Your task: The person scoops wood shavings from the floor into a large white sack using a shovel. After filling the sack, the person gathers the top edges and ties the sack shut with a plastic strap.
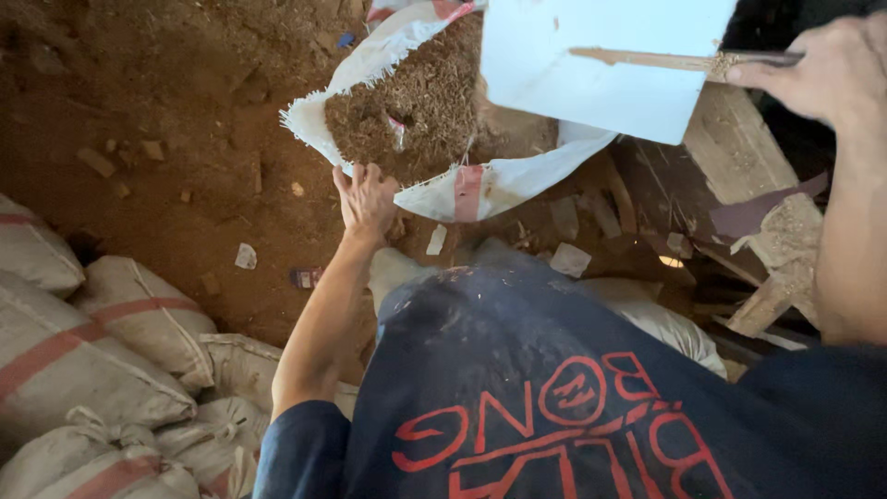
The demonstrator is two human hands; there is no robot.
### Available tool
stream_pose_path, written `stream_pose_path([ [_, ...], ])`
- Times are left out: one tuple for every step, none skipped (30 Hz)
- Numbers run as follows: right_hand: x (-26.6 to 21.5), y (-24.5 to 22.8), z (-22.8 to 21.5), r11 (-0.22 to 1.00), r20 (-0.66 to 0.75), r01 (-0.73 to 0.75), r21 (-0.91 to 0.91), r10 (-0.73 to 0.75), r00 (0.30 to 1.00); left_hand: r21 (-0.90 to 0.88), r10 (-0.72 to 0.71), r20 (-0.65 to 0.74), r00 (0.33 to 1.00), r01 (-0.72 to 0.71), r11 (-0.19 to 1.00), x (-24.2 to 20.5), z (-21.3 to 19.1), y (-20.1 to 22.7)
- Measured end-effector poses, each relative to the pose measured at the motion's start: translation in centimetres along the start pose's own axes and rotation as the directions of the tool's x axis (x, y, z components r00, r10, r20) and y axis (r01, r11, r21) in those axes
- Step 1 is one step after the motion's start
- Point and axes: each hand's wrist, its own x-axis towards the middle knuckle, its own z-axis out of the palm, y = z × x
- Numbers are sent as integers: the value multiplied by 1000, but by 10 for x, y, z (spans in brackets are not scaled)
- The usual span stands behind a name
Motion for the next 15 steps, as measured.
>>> stream_pose_path([
  [-12,-3,-4,1000,-37,28,-13,-28,999,-84,-21,-32,999,18,996,-1,-3,3],
  [-20,-9,-11,998,-74,64,-29,-65,995,-167,-52,-60,997,41,985,-6,-5,7],
  [-27,-24,-18,984,29,-24,174,20,999,-250,-85,-86,993,61,966,-10,-7,12],
  [-32,-42,-29,925,148,-121,360,72,986,-277,-128,-169,977,78,958,-15,-9,19],
  [-37,-61,-42,866,209,-144,478,47,977,-305,-172,-250,953,92,948,-18,-10,26],
  [-44,-87,-53,792,269,-172,586,10,963,-331,-218,-326,920,105,938,-20,-12,35],
  [-52,-114,-64,643,324,-249,725,2,946,-440,-273,-201,941,163,883,-22,-14,43],
  [-58,-146,-75,465,374,-321,825,-22,927,-536,-315,-72,946,230,812,-21,-18,52],
  [-62,-177,-86,376,264,-208,903,-105,959,-725,-322,29,946,241,645,-20,-23,61],
  [-66,-206,-95,271,148,-96,958,-179,973,-863,-301,127,945,254,436,-21,-28,70],
  [-69,-233,-102,294,255,-191,937,-201,946,-903,-278,256,926,332,273,-22,-32,79],
  [-70,-257,-109,320,357,-281,905,-212,910,-910,-231,369,900,400,106,-20,-38,88],
  [-72,-286,-113,276,311,-236,932,-267,912,-935,-204,354,913,353,-43,-19,-44,96],
  [-73,-310,-117,233,263,-194,953,-320,910,-935,-179,332,926,298,-193,-17,-49,105],
  [-76,-332,-119,263,302,-212,941,-370,879,-910,-158,304,939,238,-339,-15,-53,110],
])
